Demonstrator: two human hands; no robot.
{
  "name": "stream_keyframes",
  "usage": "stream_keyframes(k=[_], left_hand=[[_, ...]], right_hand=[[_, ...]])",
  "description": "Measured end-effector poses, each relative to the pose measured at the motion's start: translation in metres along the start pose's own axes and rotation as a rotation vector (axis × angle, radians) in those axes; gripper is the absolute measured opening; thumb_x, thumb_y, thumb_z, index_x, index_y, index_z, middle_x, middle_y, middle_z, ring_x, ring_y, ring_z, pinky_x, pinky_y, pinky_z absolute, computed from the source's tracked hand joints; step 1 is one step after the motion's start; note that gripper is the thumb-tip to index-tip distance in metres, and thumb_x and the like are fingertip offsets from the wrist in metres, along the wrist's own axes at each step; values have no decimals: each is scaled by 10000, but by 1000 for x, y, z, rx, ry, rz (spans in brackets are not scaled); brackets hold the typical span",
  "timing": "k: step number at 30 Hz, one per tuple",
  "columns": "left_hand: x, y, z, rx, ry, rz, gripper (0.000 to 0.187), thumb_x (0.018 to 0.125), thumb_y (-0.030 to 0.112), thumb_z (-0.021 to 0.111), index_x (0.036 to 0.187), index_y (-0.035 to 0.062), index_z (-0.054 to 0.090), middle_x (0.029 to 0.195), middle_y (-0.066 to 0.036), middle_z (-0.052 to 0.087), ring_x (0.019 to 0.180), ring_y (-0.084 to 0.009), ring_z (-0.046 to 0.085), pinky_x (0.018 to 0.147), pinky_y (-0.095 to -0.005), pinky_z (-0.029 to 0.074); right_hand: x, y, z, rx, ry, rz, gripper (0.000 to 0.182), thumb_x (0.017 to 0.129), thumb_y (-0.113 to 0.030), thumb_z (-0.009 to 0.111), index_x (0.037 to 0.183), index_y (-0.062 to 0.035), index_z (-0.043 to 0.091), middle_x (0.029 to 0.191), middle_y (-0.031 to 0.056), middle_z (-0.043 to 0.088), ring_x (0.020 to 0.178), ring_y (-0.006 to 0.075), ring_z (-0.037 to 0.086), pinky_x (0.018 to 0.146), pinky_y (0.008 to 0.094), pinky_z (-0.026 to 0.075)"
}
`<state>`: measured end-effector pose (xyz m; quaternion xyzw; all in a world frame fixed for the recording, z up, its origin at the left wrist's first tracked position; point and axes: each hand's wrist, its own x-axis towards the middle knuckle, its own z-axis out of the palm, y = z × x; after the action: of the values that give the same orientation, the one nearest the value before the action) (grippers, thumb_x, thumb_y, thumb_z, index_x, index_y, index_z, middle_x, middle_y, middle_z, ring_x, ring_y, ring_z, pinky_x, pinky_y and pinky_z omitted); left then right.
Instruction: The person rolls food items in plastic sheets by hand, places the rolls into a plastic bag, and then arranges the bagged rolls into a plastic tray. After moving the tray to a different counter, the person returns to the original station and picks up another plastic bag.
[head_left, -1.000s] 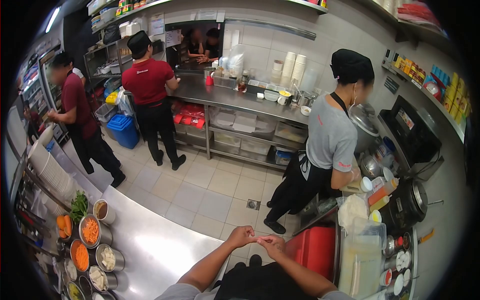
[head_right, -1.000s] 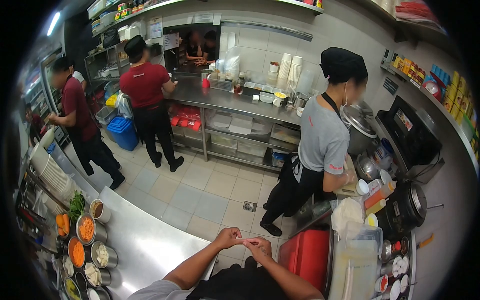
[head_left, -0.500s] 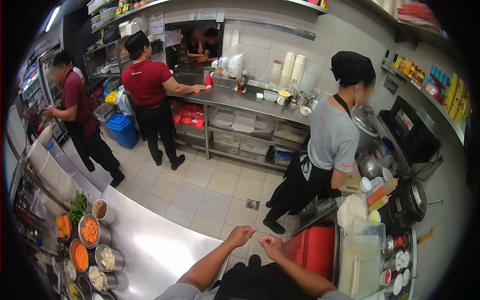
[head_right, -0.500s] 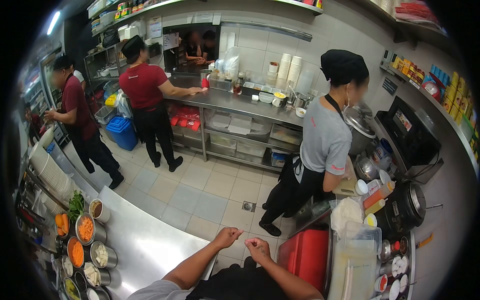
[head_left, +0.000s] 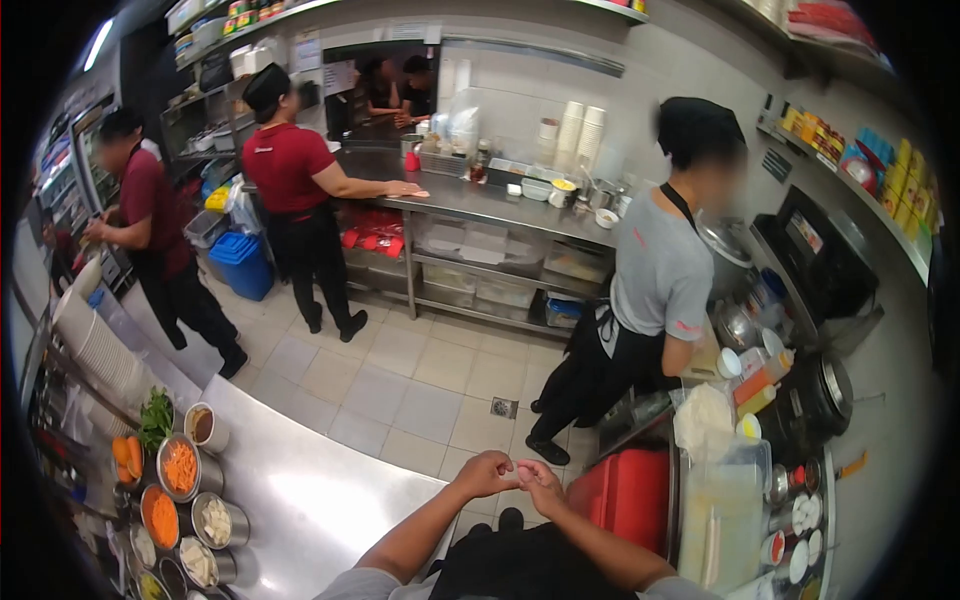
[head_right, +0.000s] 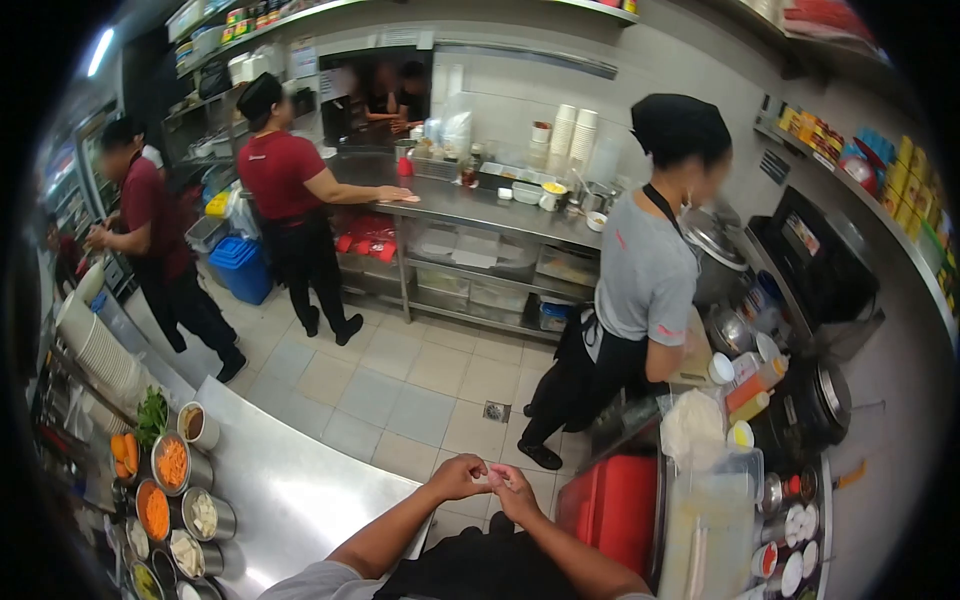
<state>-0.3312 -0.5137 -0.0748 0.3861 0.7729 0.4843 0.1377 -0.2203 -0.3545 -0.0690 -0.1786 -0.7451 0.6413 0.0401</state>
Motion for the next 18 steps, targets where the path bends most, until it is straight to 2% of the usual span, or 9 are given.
stream_keyframes(k=[1, 3, 5, 6, 8, 13, 15, 18], left_hand=[[1, -3, 2, -1, -30, 11, 393, 773, 437, 804, 816, 65, 683, 823, -128, 674, 784, -313, 655, 699, -389, 529], [2, -9, 9, 154, -4, 168, 328, 750, 349, 805, 848, 60, 686, 874, -138, 668, 888, -338, 649, 761, -418, 525], [4, -14, 13, 123, -53, 200, 300, 732, 312, 801, 843, 58, 684, 870, -139, 667, 897, -351, 644, 769, -432, 521], [7, -15, 14, 107, -41, 199, 276, 714, 274, 797, 837, 56, 682, 866, -140, 666, 907, -365, 639, 776, -447, 517], [6, -8, 12, 104, -69, 191, 260, 701, 253, 791, 830, 56, 678, 861, -137, 664, 893, -364, 637, 763, -443, 516], [6, -7, 14, 92, -26, 151, 237, 695, 225, 786, 807, 53, 666, 841, -131, 658, 856, -356, 631, 728, -428, 511], [6, -1, 12, 118, 6, 162, 214, 691, 179, 784, 787, 42, 650, 802, -128, 637, 787, -335, 630, 697, -395, 508], [5, -1, 14, 109, 12, 106, 259, 678, 207, 821, 775, 39, 649, 793, -122, 645, 781, -314, 638, 697, -384, 510]], right_hand=[[1, -2, 3, 1, -83, -53, 420, 1011, -356, 587, 1251, -12, 594, 1164, 101, 644, 1058, 159, 625, 886, 308, 529], [0, 5, 3, -29, -224, -122, 425, 1023, -349, 566, 1287, -15, 573, 1228, 106, 630, 1174, 181, 580, 1001, 326, 473], [-11, -28, 3, -87, -346, -29, 489, 1012, -417, 559, 1307, -26, 566, 1225, 126, 631, 1170, 206, 578, 1021, 345, 439], [-11, -28, 3, -66, -286, -16, 489, 1012, -417, 559, 1307, -26, 566, 1225, 126, 631, 1170, 206, 578, 1021, 345, 439], [-8, -24, 5, -155, -388, -79, 457, 1034, -384, 525, 1317, -26, 553, 1238, 104, 615, 1172, 189, 569, 1019, 344, 436], [-12, -40, 0, -203, -402, -46, 473, 1018, -413, 538, 1290, -27, 564, 1216, 114, 616, 1144, 194, 576, 992, 328, 439], [-12, -39, -1, -244, -399, -27, 475, 1011, -419, 544, 1276, -26, 571, 1197, 117, 624, 1122, 197, 588, 975, 327, 449], [-11, -28, -4, -358, -422, 13, 449, 994, -397, 576, 1237, -20, 587, 1136, 111, 650, 1083, 192, 612, 939, 330, 471]])
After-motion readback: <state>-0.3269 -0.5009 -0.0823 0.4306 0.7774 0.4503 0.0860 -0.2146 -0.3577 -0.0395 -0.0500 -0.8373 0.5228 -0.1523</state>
